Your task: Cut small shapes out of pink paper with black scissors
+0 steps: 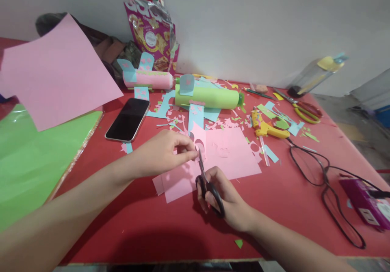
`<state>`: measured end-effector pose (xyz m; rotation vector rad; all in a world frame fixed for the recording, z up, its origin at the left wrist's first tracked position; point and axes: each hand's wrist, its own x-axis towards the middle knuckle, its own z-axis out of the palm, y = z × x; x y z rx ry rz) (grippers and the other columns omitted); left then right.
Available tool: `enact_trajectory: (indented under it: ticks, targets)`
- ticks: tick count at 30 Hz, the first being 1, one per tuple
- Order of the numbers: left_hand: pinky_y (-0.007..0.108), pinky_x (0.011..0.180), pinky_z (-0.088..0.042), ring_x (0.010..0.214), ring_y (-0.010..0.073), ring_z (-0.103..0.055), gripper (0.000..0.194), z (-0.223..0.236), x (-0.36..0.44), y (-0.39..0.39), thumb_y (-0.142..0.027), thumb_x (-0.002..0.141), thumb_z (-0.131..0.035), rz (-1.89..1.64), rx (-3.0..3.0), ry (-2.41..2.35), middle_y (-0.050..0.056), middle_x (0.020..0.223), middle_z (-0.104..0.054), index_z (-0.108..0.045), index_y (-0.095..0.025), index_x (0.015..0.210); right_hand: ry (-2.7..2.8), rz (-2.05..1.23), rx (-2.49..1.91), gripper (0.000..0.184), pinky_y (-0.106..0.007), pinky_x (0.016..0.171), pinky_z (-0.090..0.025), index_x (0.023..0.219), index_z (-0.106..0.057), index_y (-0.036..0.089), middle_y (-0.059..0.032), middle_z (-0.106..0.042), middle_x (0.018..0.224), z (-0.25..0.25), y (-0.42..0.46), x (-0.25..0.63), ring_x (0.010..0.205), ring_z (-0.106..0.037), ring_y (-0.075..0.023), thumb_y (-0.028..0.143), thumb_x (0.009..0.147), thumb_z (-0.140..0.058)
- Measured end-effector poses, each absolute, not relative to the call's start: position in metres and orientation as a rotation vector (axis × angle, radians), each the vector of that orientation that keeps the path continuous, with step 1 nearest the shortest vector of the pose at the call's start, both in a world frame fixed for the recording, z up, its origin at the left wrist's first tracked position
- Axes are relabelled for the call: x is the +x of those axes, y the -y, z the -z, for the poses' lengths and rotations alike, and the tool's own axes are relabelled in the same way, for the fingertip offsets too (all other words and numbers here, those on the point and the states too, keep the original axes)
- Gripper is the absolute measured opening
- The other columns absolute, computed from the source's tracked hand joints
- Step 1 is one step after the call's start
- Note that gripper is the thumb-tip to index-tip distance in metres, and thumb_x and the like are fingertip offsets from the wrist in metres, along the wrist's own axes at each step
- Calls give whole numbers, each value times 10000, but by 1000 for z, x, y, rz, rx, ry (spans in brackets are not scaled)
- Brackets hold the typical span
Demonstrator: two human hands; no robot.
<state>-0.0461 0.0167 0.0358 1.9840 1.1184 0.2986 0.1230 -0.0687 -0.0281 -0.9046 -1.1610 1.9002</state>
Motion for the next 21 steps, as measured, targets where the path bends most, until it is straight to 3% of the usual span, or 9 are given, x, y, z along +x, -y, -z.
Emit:
enact_trajectory:
  ticks: [11, 21]
  targets:
    - [211, 574, -376, 593, 103, -485, 215, -30, -40, -15, -276, 751, -445, -325, 1847, -1068, -20, 591, -521, -496, -155, 580, 1123, -1853, -900, 331, -233, 476, -329, 767, -307, 228, 69, -411, 603, 22, 67, 120, 476, -374, -70, 462, 734, -538]
    - [209, 497, -348, 537, 95, -422, 235, -20, -34, -7, -329, 770, -430, -358, 1656, -1012, -38, 551, -424, -481, -170, 605, 1119, -1806, -894, 335, -249, 512, -335, 781, -294, 230, 66, -431, 581, 22, 65, 121, 497, -401, -86, 469, 742, -526]
